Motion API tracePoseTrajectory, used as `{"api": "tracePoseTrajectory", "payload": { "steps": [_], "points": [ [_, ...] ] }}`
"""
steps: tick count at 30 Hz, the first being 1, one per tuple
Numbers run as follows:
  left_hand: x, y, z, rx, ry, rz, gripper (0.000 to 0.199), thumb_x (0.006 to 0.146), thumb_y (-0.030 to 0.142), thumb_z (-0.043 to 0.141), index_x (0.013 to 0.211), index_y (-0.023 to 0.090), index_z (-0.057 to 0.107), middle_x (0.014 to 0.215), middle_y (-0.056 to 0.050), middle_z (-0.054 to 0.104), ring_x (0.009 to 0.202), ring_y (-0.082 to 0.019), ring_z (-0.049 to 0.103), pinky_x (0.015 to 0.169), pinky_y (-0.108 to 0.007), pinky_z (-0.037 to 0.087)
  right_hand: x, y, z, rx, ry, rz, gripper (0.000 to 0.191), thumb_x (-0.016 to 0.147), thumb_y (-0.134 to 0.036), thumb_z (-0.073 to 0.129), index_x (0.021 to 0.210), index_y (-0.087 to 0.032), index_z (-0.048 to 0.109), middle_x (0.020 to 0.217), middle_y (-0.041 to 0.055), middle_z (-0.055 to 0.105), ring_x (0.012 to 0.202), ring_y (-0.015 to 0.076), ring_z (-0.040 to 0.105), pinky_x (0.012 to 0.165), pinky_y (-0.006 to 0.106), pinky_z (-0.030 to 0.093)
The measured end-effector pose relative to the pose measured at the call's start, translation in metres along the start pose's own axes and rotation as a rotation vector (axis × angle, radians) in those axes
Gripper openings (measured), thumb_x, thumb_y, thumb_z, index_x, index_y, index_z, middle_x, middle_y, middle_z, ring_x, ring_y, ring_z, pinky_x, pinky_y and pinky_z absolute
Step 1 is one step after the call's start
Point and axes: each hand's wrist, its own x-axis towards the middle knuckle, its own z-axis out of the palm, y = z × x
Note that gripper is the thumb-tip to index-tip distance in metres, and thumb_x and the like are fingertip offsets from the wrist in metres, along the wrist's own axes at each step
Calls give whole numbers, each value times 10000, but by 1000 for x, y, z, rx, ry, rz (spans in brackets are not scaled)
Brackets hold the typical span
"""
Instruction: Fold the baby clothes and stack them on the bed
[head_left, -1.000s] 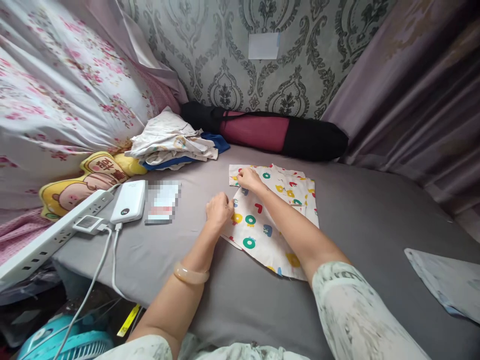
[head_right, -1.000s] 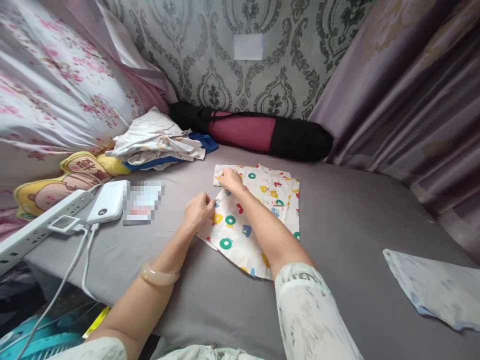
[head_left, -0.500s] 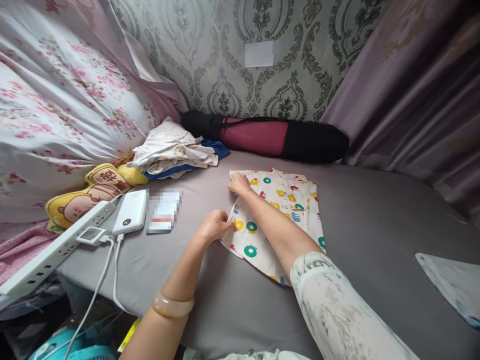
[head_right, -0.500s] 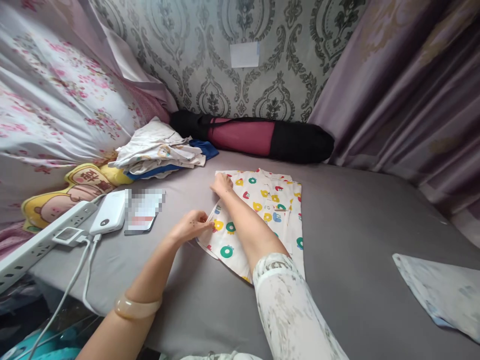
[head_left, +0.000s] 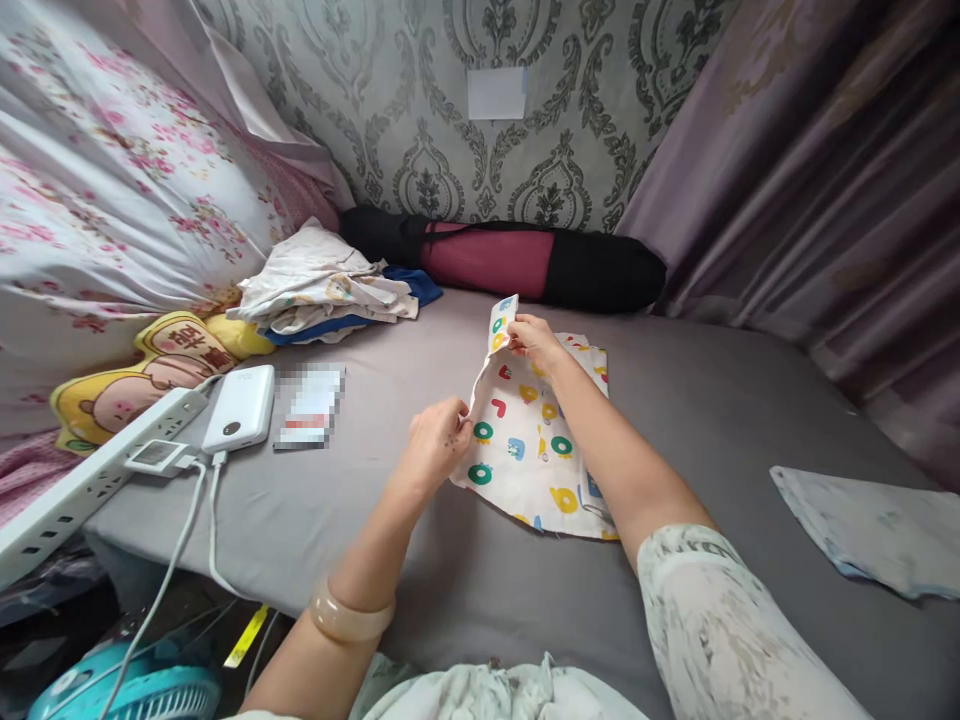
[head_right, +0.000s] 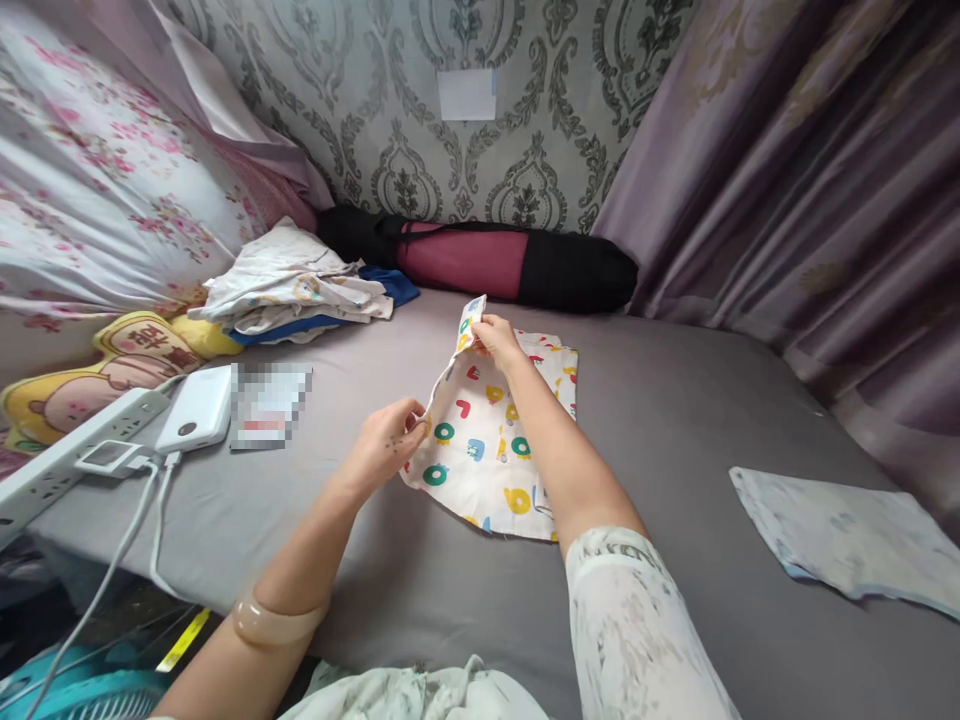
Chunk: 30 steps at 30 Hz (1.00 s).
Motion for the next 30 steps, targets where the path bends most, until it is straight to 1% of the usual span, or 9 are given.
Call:
{"api": "tracePoseTrajectory", "payload": {
  "steps": [4, 8, 11, 14, 18, 22, 25, 30],
  "points": [
    [-6, 10, 10, 96, 0, 87, 169, 867, 168, 482, 994, 223, 580, 869, -32, 668, 881, -215, 610, 713, -304, 403, -14, 9, -22, 9, 44, 4, 400, 714, -103, 519, 1084, -189, 647, 704, -5, 659, 571, 112, 578, 522, 191, 448],
    [-10, 18, 20, 135, -33, 148, 167, 879, 147, 467, 997, 218, 561, 898, -46, 658, 888, -215, 605, 709, -300, 411, -25, 19, -37, -32, 94, 18, 515, 726, -128, 540, 1231, -209, 598, 747, 11, 689, 629, 148, 627, 571, 231, 491],
    [-13, 24, 25, 151, -58, 176, 147, 896, 157, 457, 992, 212, 553, 929, -58, 655, 884, -214, 601, 693, -296, 411, -28, 29, -46, -51, 124, 38, 580, 722, -142, 566, 1295, -231, 563, 772, 20, 707, 676, 179, 661, 607, 262, 513],
    [-15, 30, 28, 175, -97, 171, 113, 924, 204, 452, 975, 212, 552, 957, -72, 655, 895, -221, 603, 675, -296, 408, -27, 41, -53, -65, 127, 59, 610, 720, -132, 568, 1321, -232, 536, 736, 11, 689, 646, 175, 654, 554, 240, 487],
    [-16, 36, 30, 217, -168, 167, 116, 929, 221, 462, 1001, 204, 550, 1006, -85, 651, 934, -232, 607, 717, -307, 423, -26, 54, -59, -95, 119, 92, 558, 728, -125, 588, 1277, -214, 545, 655, -19, 635, 545, 141, 600, 455, 192, 422],
    [-17, 36, 31, 240, -244, 171, 147, 916, 258, 501, 1046, 204, 544, 1045, -80, 642, 990, -239, 596, 757, -312, 429, -24, 62, -63, -189, 150, 140, 415, 723, -143, 645, 1133, -183, 591, 569, -41, 581, 470, 126, 552, 393, 172, 368],
    [-18, 35, 33, 246, -262, 183, 167, 929, 273, 486, 1064, 196, 548, 1067, -84, 629, 1014, -237, 587, 792, -316, 427, -22, 67, -65, -269, 165, 162, 336, 718, -148, 662, 1048, -165, 599, 541, -36, 573, 457, 134, 554, 383, 179, 380],
    [-20, 33, 33, 260, -286, 191, 188, 962, 290, 431, 1063, 196, 559, 1071, -89, 618, 1021, -238, 581, 794, -320, 423, -22, 69, -67, -376, 146, 153, 236, 724, -155, 670, 956, -159, 625, 584, 0, 614, 499, 159, 600, 422, 210, 435]
  ]
}}
